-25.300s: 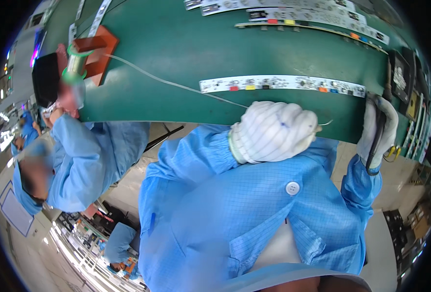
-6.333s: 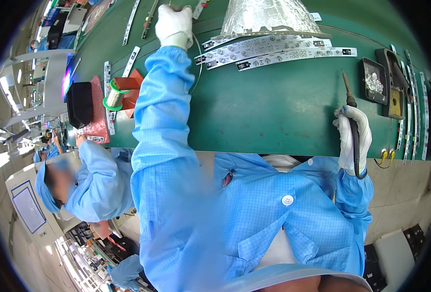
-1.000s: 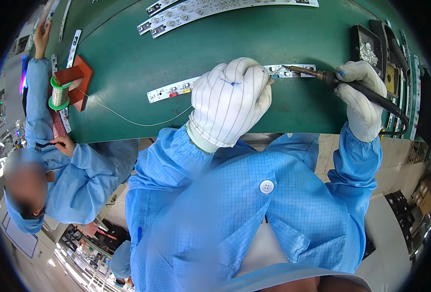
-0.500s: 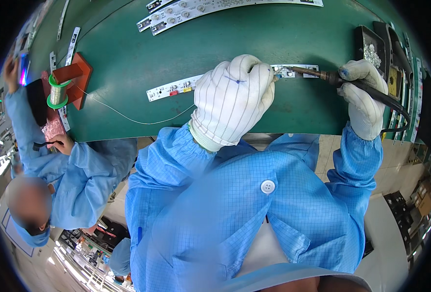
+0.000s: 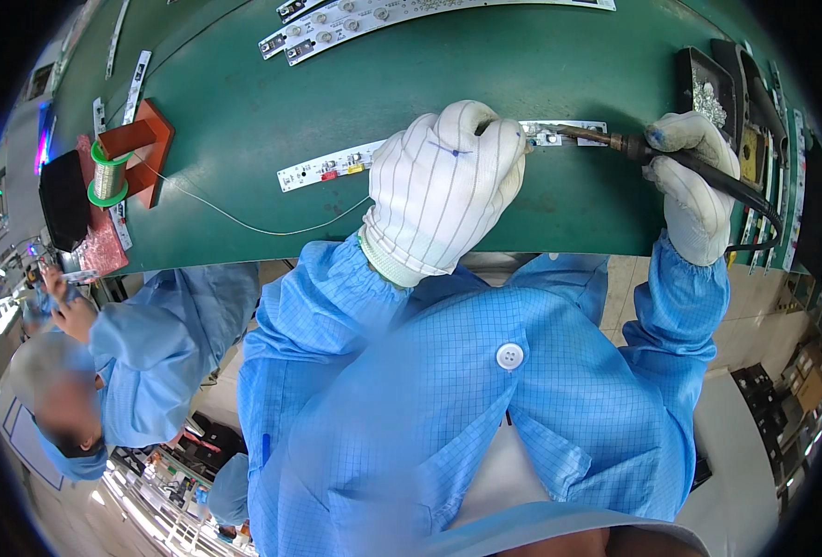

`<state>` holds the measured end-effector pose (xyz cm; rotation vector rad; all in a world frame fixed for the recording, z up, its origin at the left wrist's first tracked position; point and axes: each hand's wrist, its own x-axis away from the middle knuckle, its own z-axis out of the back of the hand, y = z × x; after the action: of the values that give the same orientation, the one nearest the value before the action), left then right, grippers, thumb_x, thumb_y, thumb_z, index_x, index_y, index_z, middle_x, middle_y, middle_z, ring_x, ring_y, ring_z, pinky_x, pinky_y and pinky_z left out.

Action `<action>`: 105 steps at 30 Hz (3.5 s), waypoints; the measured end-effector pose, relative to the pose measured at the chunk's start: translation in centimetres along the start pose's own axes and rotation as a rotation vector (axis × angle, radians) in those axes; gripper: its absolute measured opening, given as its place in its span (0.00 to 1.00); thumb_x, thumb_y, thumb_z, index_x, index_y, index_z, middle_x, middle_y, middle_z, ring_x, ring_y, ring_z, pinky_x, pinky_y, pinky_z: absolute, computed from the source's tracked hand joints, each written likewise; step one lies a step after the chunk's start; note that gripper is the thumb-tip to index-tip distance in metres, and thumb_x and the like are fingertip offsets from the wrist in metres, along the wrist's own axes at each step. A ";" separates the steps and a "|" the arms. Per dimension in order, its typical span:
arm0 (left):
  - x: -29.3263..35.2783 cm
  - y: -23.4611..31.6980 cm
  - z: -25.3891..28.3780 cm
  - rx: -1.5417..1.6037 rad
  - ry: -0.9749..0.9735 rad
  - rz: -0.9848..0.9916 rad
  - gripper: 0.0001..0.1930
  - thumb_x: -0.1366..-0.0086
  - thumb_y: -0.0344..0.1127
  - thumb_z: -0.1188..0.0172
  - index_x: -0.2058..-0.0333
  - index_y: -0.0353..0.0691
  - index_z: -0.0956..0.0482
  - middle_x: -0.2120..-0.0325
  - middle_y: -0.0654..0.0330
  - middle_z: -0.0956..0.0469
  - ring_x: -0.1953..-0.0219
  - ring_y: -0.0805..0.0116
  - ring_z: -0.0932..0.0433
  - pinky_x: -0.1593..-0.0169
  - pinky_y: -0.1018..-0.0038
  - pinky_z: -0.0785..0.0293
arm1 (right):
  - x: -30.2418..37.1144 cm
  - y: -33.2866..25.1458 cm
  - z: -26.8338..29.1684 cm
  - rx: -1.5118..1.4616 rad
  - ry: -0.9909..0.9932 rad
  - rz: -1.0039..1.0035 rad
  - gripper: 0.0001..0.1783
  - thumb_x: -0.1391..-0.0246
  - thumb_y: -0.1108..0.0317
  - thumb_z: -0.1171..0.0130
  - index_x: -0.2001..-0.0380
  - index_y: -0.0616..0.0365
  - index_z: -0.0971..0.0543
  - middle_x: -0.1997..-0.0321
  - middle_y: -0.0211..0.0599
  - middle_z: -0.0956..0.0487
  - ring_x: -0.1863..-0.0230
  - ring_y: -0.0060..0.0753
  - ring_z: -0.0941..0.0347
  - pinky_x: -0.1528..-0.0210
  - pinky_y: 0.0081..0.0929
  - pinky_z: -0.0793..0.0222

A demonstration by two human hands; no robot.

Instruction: Soldering electronic components onto narrow circuit boards at a manual assembly station.

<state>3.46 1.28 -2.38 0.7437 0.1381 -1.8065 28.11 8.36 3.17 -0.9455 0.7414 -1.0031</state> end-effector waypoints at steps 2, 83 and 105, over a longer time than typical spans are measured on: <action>0.0 0.0 0.1 -0.002 -0.013 0.000 0.10 0.48 0.39 0.36 0.66 0.49 0.24 0.69 0.67 0.30 0.74 0.69 0.29 0.73 0.72 0.30 | 0.0 -0.1 0.0 -0.012 -0.003 -0.008 0.07 0.51 0.79 0.45 0.67 0.64 0.22 0.71 0.32 0.23 0.72 0.18 0.27 0.68 0.15 0.32; 3.1 -8.5 7.7 1.432 0.384 1.005 0.11 0.39 0.19 0.43 0.63 0.41 0.34 0.55 0.51 0.30 0.61 0.66 0.22 0.61 0.76 0.16 | 2.1 2.2 -1.9 -0.319 0.398 0.037 0.23 0.46 0.77 0.39 0.47 0.57 0.32 0.53 0.53 0.21 0.52 0.40 0.22 0.49 0.32 0.25; 4.2 -8.4 9.9 1.618 0.352 0.885 0.17 0.46 0.16 0.39 0.67 0.41 0.37 0.59 0.53 0.31 0.63 0.61 0.21 0.59 0.67 0.15 | 1.8 0.4 -3.9 -0.084 0.469 0.013 0.21 0.43 0.82 0.46 0.46 0.65 0.33 0.50 0.51 0.22 0.46 0.37 0.25 0.40 0.32 0.33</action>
<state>-8.94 -3.40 1.02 1.8078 -1.3539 -0.5923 25.57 5.65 0.99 -0.7804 1.1860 -1.2062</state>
